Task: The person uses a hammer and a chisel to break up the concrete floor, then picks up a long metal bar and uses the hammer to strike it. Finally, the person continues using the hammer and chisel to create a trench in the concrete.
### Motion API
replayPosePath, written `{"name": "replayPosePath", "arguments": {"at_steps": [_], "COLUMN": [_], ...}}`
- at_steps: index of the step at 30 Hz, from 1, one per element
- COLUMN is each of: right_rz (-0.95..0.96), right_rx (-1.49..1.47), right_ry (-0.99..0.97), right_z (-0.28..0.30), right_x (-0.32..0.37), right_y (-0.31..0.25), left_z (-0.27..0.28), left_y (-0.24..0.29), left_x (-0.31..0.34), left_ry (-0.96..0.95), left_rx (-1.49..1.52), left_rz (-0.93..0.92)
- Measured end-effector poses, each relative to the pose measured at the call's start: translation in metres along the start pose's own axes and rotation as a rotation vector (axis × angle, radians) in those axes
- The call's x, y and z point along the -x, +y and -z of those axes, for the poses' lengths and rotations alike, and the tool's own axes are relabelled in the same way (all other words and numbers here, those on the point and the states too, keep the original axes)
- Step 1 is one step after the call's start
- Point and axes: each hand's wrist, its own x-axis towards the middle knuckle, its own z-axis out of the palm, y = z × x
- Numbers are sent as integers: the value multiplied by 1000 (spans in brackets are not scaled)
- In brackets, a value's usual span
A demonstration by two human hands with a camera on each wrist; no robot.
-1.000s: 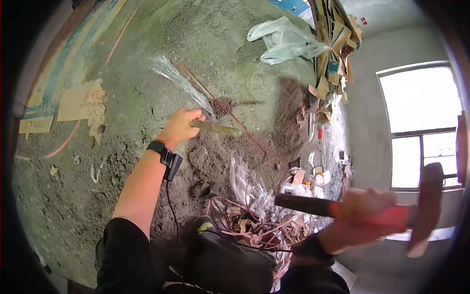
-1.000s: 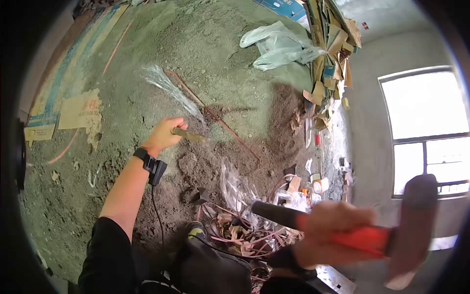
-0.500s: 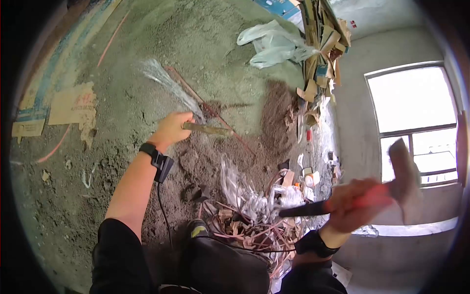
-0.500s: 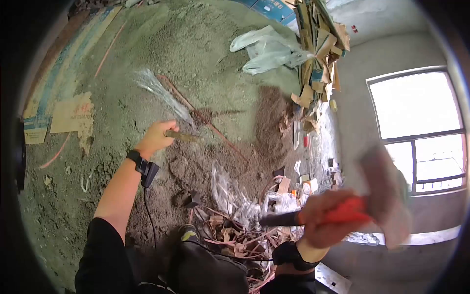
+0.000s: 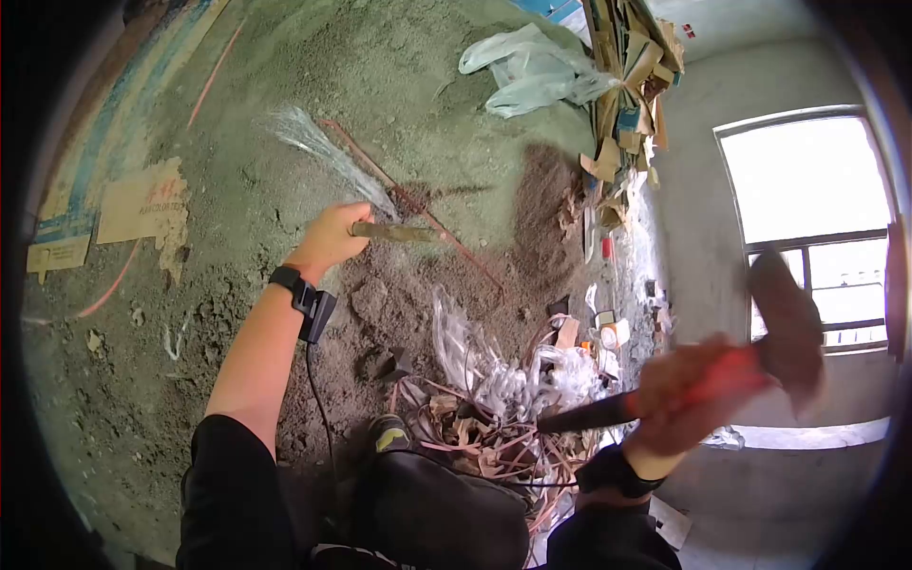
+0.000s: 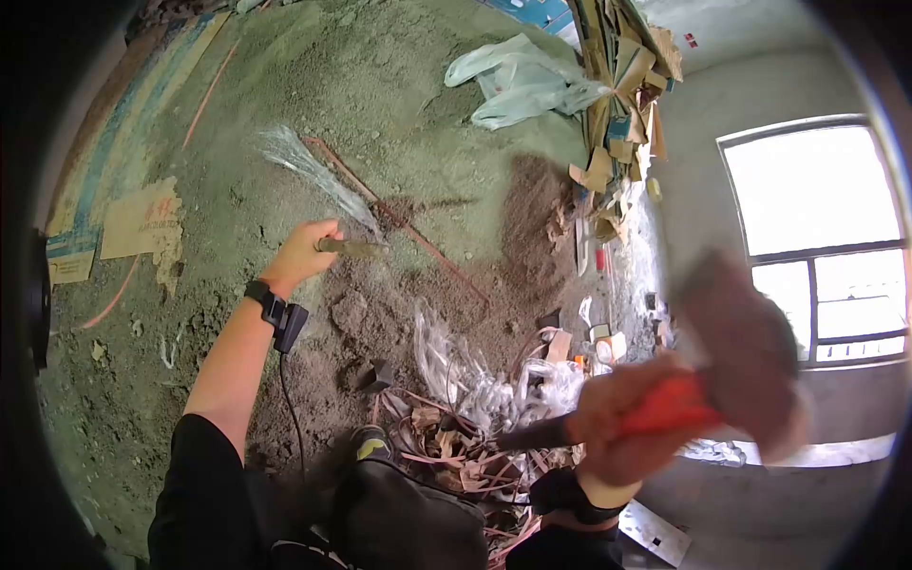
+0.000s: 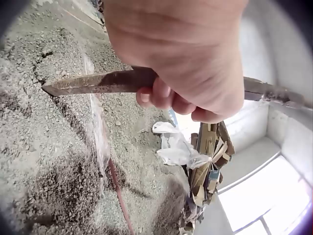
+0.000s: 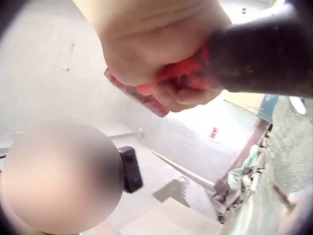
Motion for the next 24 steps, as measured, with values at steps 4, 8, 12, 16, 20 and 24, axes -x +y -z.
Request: {"name": "replayPosePath", "arguments": {"at_steps": [4, 8, 12, 16, 20, 24], "right_rz": [144, -745, -750, -816, -866, -917], "right_rx": [218, 655, 582, 560, 792, 1096], "right_ry": [-242, -261, 44, 165, 116, -146], "right_z": [-3, 8, 76, 124, 160, 168], "right_x": [-17, -6, 26, 47, 82, 106], "right_y": [54, 104, 102, 141, 217, 255], "left_z": [2, 2, 4, 12, 21, 11], "left_y": [-1, -3, 0, 21, 81, 130], "left_x": [2, 5, 1, 5, 6, -16], "left_ry": [-21, 34, -54, -102, 46, -143], "left_rx": [-3, 102, -7, -83, -464, -336], "left_rz": [14, -15, 92, 59, -297, -294]}}
